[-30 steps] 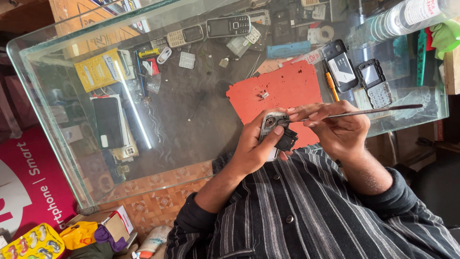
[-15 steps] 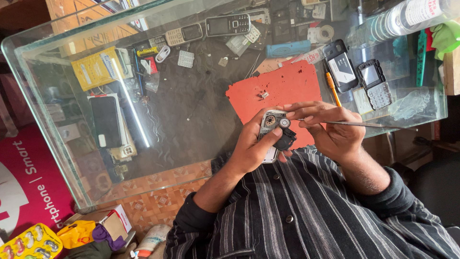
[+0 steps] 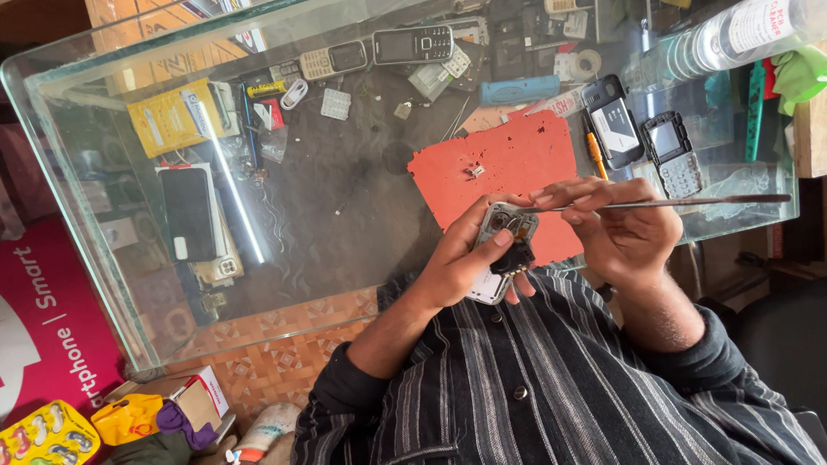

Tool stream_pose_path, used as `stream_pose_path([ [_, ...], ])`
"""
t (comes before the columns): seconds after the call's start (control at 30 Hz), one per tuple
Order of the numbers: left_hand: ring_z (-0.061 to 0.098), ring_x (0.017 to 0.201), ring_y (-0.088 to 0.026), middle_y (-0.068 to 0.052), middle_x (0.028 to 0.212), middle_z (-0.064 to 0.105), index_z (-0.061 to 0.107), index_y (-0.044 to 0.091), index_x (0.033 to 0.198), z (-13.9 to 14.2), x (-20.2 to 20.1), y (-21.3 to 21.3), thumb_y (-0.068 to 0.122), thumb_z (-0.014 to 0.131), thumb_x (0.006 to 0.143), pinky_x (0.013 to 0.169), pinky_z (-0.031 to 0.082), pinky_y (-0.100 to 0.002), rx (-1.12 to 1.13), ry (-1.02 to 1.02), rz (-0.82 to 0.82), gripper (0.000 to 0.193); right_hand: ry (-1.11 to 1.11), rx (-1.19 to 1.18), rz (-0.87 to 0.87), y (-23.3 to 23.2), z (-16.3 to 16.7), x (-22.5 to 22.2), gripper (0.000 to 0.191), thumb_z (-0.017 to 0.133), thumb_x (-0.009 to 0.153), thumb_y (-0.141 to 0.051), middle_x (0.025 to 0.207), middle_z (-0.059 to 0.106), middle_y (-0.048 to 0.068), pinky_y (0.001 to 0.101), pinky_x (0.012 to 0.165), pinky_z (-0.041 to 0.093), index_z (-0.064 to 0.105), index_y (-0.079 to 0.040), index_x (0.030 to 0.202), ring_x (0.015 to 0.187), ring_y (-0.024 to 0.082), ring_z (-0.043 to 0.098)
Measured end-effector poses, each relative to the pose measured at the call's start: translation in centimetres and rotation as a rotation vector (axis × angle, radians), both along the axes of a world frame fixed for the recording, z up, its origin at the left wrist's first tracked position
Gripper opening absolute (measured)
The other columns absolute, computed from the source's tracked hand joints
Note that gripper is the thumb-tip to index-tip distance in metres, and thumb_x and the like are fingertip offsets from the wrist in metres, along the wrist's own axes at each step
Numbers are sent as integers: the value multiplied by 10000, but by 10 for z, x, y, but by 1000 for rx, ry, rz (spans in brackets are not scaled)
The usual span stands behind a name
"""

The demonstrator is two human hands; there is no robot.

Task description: The person disassembles a mobile phone on a red mat, using a screwdriver to remove parts and a brush to clean the internal components. They apply liquid from a bottle to the phone board, continue brushing the parts, then carry the phone to another workbench and set it down.

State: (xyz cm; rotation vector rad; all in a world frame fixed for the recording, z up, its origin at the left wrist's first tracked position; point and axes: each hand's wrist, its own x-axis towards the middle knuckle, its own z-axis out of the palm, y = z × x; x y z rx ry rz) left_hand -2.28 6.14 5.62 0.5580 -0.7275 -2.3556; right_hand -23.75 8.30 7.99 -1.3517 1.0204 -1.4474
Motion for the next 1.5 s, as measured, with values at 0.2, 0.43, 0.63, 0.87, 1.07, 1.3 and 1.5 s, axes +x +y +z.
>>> stream_pose_path([
  [0.2,760,857,-248,-161,1174,660,389,-24,1514,0,1,2,207,481,1116,658,631,-321,-222,-73,9,469,289,-215,77,-12,12,1,237,663,910,175,1023,731,238,458,876,646,551,12,1041,1051,384,752],
  [0.43,759,837,-250,-164,1123,664,402,-32,1513,0,1,1,252,450,1120,654,625,-321,-182,-78,-4,488,387,-301,73,-16,23,5,212,700,922,111,1030,754,193,449,887,645,565,-18,1024,1038,371,766],
  [0.63,747,824,-265,-169,1145,670,423,-32,1508,-17,2,-3,310,441,1096,652,627,-353,-121,-108,-71,535,359,-313,-80,-6,21,1,195,702,893,32,1045,761,148,436,881,649,603,-36,1047,1015,331,789],
  [0.87,772,720,-303,-227,997,709,457,-59,1390,-22,-4,-20,342,471,1029,581,650,-396,-127,-171,-170,540,329,-210,-52,12,23,-3,211,732,949,35,1084,737,107,399,940,632,611,-57,1095,1099,299,750],
  [1.07,761,633,-260,-207,902,740,534,-43,1267,-18,-19,-24,302,418,1037,513,645,-365,-174,-350,-261,431,321,-179,-140,26,16,-1,177,730,981,5,1093,736,106,406,932,629,615,-51,1104,1087,301,746],
  [1.3,731,584,-188,-162,888,743,588,-48,1216,-10,-20,-15,264,427,1061,487,608,-311,-290,-406,-250,383,285,-163,-140,39,9,-5,167,713,975,31,1081,742,107,402,930,628,629,-40,1102,1069,292,753],
  [1.5,722,617,-225,-190,879,721,589,-66,1179,-16,-27,-10,229,392,1053,520,620,-355,-213,-395,-196,376,-514,-73,-365,48,8,-27,433,458,1065,-418,1017,710,135,403,918,592,641,-28,1030,997,236,718],
])
